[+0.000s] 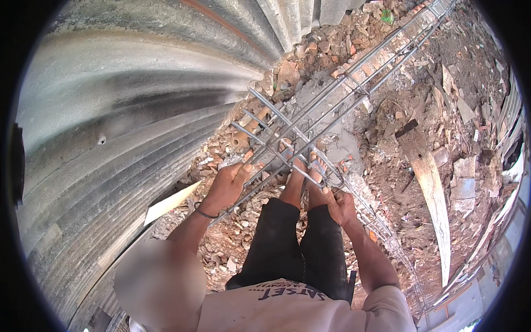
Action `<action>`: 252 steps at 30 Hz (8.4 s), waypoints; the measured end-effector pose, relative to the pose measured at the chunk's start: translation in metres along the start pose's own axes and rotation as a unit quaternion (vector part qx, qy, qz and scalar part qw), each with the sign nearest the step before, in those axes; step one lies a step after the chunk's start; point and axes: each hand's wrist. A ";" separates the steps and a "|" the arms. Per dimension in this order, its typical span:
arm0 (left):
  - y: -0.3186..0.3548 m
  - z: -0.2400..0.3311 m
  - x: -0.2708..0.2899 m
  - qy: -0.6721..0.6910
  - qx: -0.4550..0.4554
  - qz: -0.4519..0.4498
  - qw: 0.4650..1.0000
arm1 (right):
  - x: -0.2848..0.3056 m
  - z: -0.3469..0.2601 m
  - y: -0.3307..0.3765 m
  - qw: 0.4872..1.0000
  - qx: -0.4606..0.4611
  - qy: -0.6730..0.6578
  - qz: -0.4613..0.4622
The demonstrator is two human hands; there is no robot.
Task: The person assembles a metal reinforcement structure for construction by positioning rebar rods and securing them with wire.
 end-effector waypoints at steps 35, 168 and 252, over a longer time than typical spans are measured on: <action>0.027 -0.001 0.134 -0.115 -0.014 0.100 0.988 | 0.039 -0.060 0.043 0.995 -0.012 -0.087 0.037; 0.059 0.023 -0.046 0.030 -0.026 -0.046 0.998 | 0.017 -0.033 0.041 0.998 -0.013 -0.052 0.034; -0.135 -0.065 -0.047 0.325 0.151 -0.409 0.839 | 0.019 -0.053 0.066 0.997 -0.031 -0.064 -0.036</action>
Point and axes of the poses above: each hand's wrist, its own y-axis away from the middle knuckle, its own x-axis out of the back of the hand, z = x × y, and after that the axes turned 15 degrees about -y, right-handed
